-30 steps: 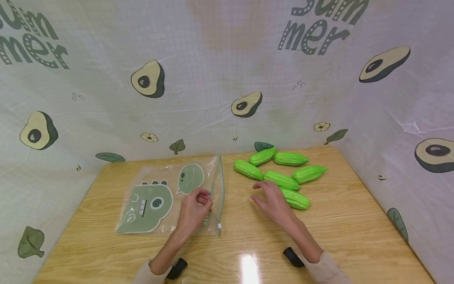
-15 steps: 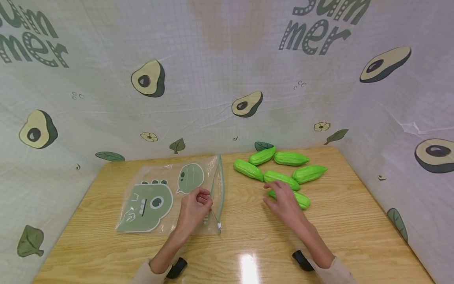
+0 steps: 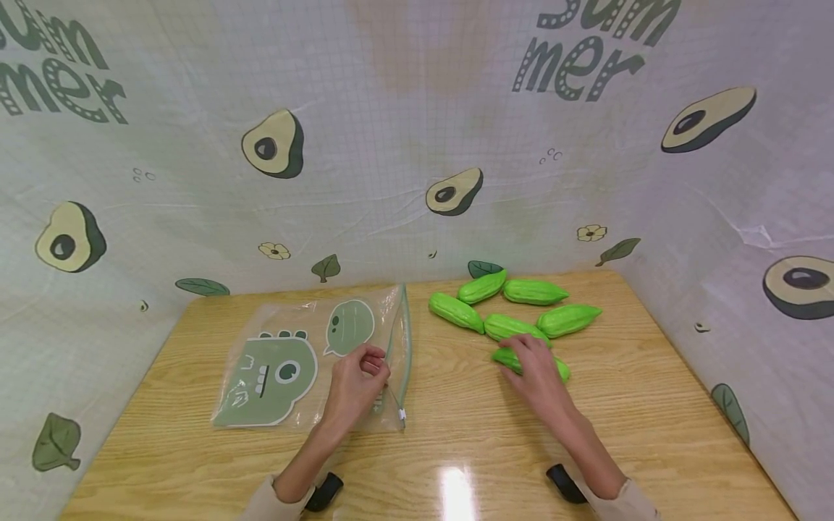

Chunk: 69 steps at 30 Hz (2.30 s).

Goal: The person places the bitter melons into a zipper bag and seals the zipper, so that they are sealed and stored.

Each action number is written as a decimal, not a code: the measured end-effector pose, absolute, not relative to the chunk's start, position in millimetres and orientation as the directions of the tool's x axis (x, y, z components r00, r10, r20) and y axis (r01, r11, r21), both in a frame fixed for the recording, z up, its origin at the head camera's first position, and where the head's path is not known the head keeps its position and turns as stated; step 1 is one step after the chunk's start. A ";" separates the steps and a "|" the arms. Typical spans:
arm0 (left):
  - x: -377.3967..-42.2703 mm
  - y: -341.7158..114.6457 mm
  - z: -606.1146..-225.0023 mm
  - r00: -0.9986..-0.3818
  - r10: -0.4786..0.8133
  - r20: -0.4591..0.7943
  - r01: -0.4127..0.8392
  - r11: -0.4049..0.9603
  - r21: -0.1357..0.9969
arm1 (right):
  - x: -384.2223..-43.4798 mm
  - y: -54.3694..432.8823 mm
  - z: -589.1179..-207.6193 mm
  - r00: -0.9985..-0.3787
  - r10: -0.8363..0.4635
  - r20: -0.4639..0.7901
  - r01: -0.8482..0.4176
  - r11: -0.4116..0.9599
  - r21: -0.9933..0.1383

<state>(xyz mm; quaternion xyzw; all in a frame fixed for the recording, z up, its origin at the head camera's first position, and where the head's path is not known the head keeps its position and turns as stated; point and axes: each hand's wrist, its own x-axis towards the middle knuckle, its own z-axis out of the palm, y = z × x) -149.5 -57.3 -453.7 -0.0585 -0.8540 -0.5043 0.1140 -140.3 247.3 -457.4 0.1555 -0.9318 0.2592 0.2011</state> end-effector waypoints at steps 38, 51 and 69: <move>-148.5 -58.2 -453.2 -0.969 -0.013 0.249 0.212 0.479 0.852 | -143.0 254.1 -434.2 -0.939 -0.152 0.308 -0.277 0.864 -0.421; -150.0 -59.6 -455.6 -0.969 0.012 0.246 0.224 0.460 0.859 | -148.2 249.8 -423.8 -0.938 -0.140 0.317 -0.290 0.817 -0.499; -151.8 -57.2 -456.9 -0.972 0.046 0.230 0.228 0.417 0.880 | -159.7 237.3 -423.5 -0.934 -0.082 0.349 -0.309 0.677 -0.668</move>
